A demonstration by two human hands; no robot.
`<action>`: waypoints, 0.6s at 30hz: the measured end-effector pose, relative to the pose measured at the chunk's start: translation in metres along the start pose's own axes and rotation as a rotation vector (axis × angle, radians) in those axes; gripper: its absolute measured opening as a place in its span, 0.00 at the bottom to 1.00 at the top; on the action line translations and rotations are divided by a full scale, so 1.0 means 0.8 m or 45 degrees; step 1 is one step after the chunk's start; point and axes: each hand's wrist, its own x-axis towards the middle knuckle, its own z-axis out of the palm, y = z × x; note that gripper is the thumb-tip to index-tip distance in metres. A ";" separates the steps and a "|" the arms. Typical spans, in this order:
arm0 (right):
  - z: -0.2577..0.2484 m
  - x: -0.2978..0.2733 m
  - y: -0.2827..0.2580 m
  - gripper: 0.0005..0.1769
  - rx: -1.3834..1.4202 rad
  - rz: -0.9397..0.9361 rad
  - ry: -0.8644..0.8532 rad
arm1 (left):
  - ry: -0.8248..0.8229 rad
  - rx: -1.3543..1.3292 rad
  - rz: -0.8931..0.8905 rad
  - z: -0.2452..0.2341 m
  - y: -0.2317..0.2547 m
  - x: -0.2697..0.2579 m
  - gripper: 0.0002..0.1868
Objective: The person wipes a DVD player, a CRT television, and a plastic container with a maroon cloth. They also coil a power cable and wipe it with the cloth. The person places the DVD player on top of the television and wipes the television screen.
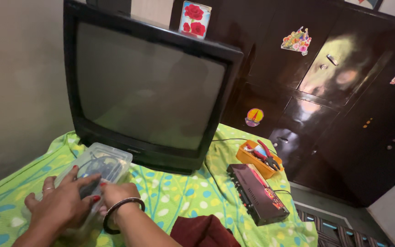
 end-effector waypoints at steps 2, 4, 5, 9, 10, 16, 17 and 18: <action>-0.002 0.010 0.006 0.13 -0.005 0.009 0.024 | -0.021 0.015 0.004 0.003 -0.001 0.001 0.36; 0.001 0.027 0.011 0.12 -0.064 -0.031 0.049 | -0.029 0.036 0.011 0.007 -0.003 0.005 0.36; 0.003 0.035 0.014 0.12 -0.120 -0.074 0.060 | -0.027 0.051 0.015 0.009 -0.003 0.008 0.36; 0.003 0.056 0.021 0.14 -0.500 -0.414 0.192 | 0.105 0.127 0.209 0.016 0.004 0.022 0.40; 0.001 0.058 0.019 0.14 -0.448 -0.337 0.128 | 0.129 0.146 0.277 0.017 0.006 0.025 0.41; -0.018 0.062 -0.013 0.21 -0.367 -0.176 0.061 | 0.115 0.201 0.479 0.023 0.032 0.034 0.55; -0.021 0.064 -0.016 0.23 -0.374 -0.170 0.075 | 0.111 0.244 0.483 0.025 0.036 0.032 0.55; -0.021 0.065 -0.017 0.24 -0.384 -0.165 0.082 | 0.108 0.289 0.480 0.025 0.038 0.030 0.55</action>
